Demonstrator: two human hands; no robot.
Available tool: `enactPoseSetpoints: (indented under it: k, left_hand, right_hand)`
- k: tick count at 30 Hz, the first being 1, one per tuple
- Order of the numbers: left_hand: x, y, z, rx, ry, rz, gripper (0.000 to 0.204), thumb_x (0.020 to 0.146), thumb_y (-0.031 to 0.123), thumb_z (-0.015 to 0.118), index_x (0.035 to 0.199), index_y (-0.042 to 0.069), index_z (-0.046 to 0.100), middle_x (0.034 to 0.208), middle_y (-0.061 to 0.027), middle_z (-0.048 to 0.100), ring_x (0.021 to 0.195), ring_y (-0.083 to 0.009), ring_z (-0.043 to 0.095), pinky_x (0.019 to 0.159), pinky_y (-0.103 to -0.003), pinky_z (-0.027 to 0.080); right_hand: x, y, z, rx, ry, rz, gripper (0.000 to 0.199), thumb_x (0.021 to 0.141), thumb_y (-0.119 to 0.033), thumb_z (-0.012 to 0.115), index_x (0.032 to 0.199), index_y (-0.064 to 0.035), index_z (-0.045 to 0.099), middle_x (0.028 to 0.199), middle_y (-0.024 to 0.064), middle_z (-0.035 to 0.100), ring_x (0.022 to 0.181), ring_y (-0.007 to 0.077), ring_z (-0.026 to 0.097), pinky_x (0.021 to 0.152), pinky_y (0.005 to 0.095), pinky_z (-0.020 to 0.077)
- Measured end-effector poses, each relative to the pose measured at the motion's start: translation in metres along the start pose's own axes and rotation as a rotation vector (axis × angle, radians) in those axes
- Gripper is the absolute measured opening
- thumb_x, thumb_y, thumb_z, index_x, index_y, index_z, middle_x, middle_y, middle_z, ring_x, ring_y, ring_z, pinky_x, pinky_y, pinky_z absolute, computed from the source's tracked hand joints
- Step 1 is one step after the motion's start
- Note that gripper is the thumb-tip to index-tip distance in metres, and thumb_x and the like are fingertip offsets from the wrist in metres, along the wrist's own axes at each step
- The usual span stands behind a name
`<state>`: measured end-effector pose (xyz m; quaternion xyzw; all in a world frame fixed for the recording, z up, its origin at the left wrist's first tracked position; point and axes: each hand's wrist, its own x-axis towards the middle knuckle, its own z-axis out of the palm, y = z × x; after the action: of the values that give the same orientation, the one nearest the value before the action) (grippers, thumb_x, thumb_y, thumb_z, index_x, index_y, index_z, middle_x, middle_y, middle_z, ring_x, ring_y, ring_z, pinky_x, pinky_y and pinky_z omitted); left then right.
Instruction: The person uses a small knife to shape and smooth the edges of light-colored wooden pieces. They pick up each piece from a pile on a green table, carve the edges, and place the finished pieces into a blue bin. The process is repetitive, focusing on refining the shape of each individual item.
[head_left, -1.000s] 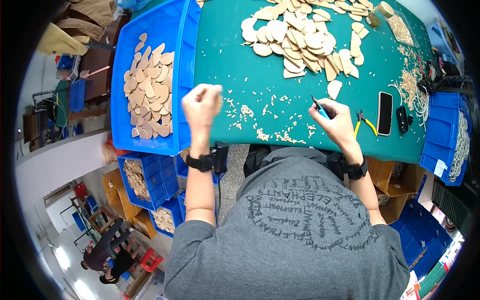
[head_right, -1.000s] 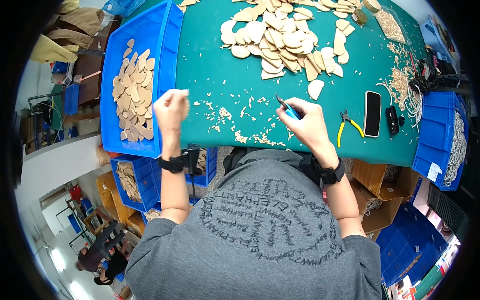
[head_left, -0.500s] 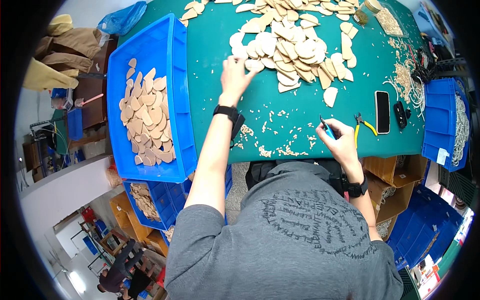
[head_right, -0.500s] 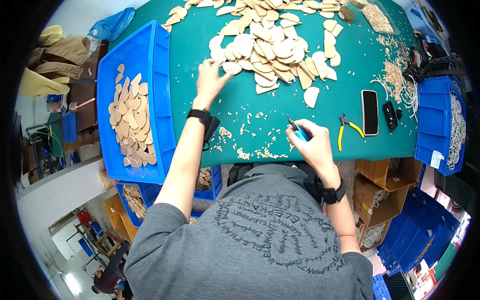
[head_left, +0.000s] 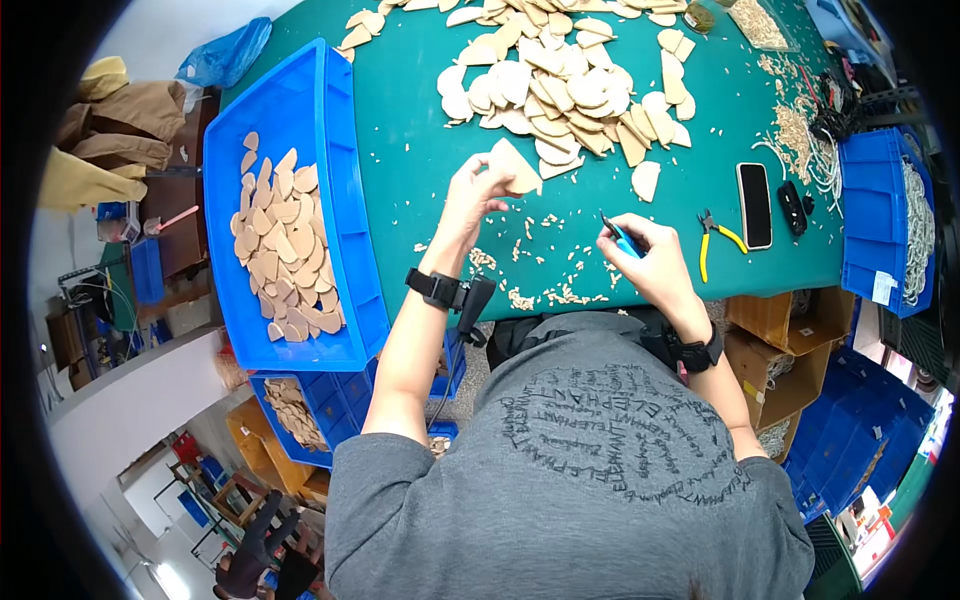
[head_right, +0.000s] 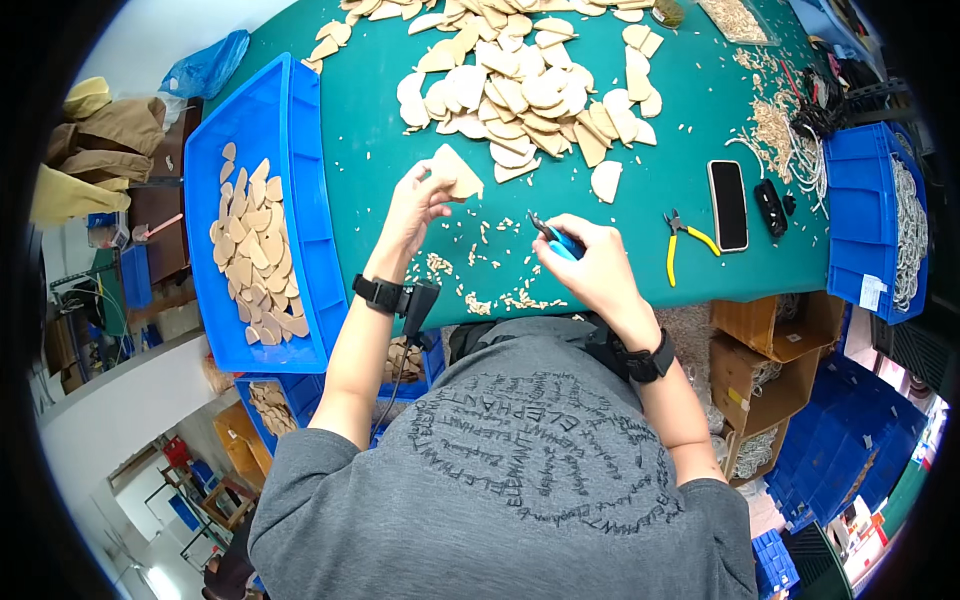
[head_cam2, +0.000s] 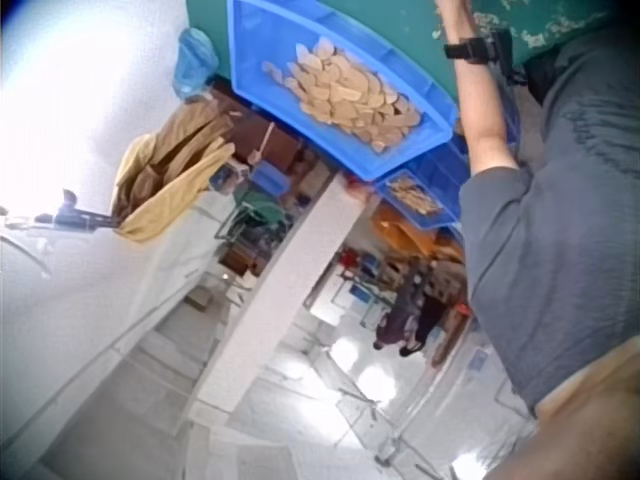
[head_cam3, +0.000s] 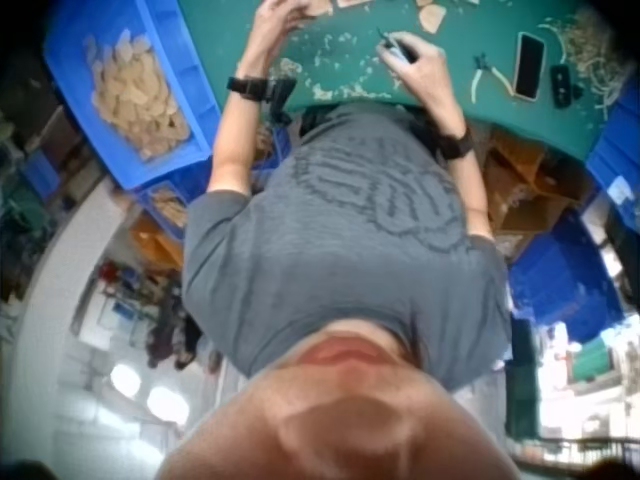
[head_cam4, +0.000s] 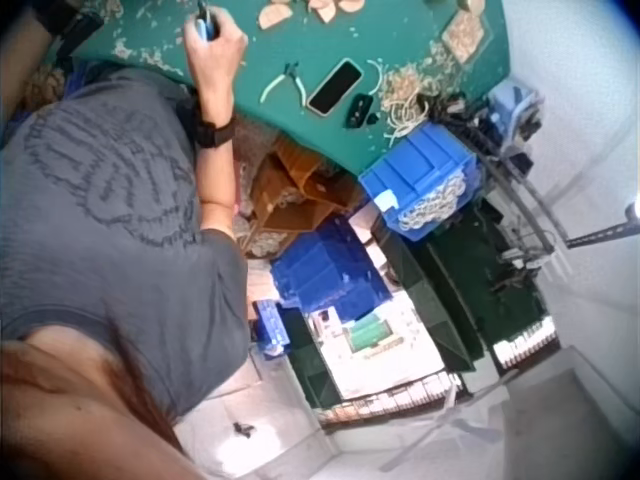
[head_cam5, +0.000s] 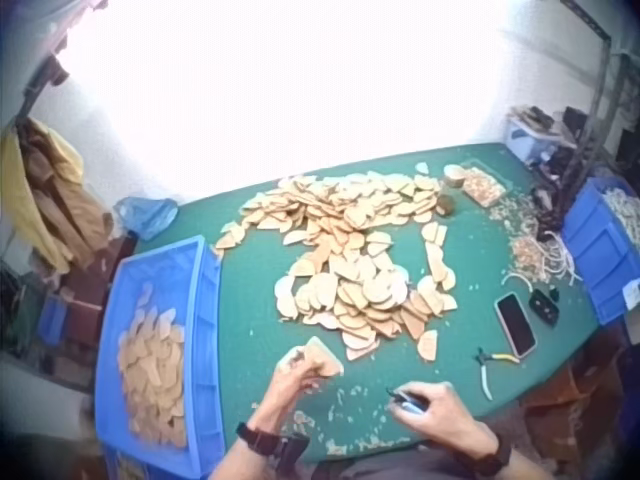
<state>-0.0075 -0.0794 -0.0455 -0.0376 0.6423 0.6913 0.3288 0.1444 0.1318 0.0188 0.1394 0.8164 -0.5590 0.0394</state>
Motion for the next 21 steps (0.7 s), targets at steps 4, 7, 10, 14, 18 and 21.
enactPoseSetpoints:
  k: [4,7,10,14,18,21]
  left_hand:
    - [-0.045,0.013,0.031,-0.33,-0.124,0.005,0.04,0.081,0.01,0.069,0.115,0.004,0.05,0.104,-0.0114,0.063,0.085,-0.0167,0.066,0.071,-0.027,0.058]
    - [-0.064,0.017,0.045,-0.411,-0.119,0.061,0.041,0.078,0.006,0.071,0.114,0.004,0.05,0.107,-0.0128,0.062,0.089,-0.0191,0.066,0.075,-0.029,0.059]
    - [-0.08,0.028,0.057,-0.369,-0.097,0.087,0.038,0.077,0.003,0.074,0.108,0.004,0.053,0.103,-0.0101,0.062,0.088,-0.0183,0.065,0.077,-0.029,0.058]
    - [-0.087,0.027,0.062,-0.218,-0.048,0.165,0.036,0.075,0.006,0.078,0.102,0.005,0.054,0.097,-0.0069,0.062,0.086,-0.0134,0.064,0.073,-0.026,0.055]
    - [-0.094,0.031,0.067,-0.138,-0.04,0.198,0.036,0.074,0.007,0.08,0.1,0.006,0.055,0.092,-0.0057,0.063,0.084,-0.0111,0.063,0.071,-0.023,0.052]
    - [-0.096,0.031,0.07,-0.102,-0.015,0.222,0.037,0.073,0.007,0.08,0.1,0.005,0.055,0.091,-0.0058,0.063,0.083,-0.011,0.063,0.071,-0.023,0.051]
  right_hand:
    - [0.008,-0.015,0.006,0.043,-0.082,-0.019,0.021,0.081,-0.02,0.068,0.091,-0.0016,0.067,0.072,0.0061,0.066,0.063,0.0094,0.06,0.061,0.0256,0.0485]
    - [0.007,-0.012,0.007,0.033,-0.075,-0.074,0.022,0.081,-0.021,0.069,0.092,-0.0022,0.067,0.073,0.0074,0.066,0.064,0.0115,0.06,0.061,0.0265,0.0488]
    - [0.003,-0.01,0.006,0.003,-0.065,-0.11,0.023,0.081,-0.022,0.069,0.094,-0.0028,0.067,0.074,0.0078,0.066,0.065,0.0136,0.062,0.062,0.0273,0.0492]
    - [0.001,-0.012,0.002,-0.022,-0.051,-0.106,0.025,0.08,-0.023,0.069,0.096,-0.0034,0.066,0.075,0.0082,0.066,0.066,0.0153,0.063,0.063,0.0279,0.0497]
    - [0.002,-0.016,-0.003,-0.022,-0.046,-0.152,0.026,0.081,-0.023,0.069,0.097,-0.0036,0.067,0.077,0.008,0.067,0.066,0.0144,0.063,0.063,0.0274,0.05]
    - [0.002,-0.019,-0.006,-0.026,-0.059,-0.147,0.025,0.081,-0.023,0.069,0.097,-0.0034,0.067,0.077,0.0072,0.067,0.066,0.0128,0.063,0.064,0.0267,0.05]
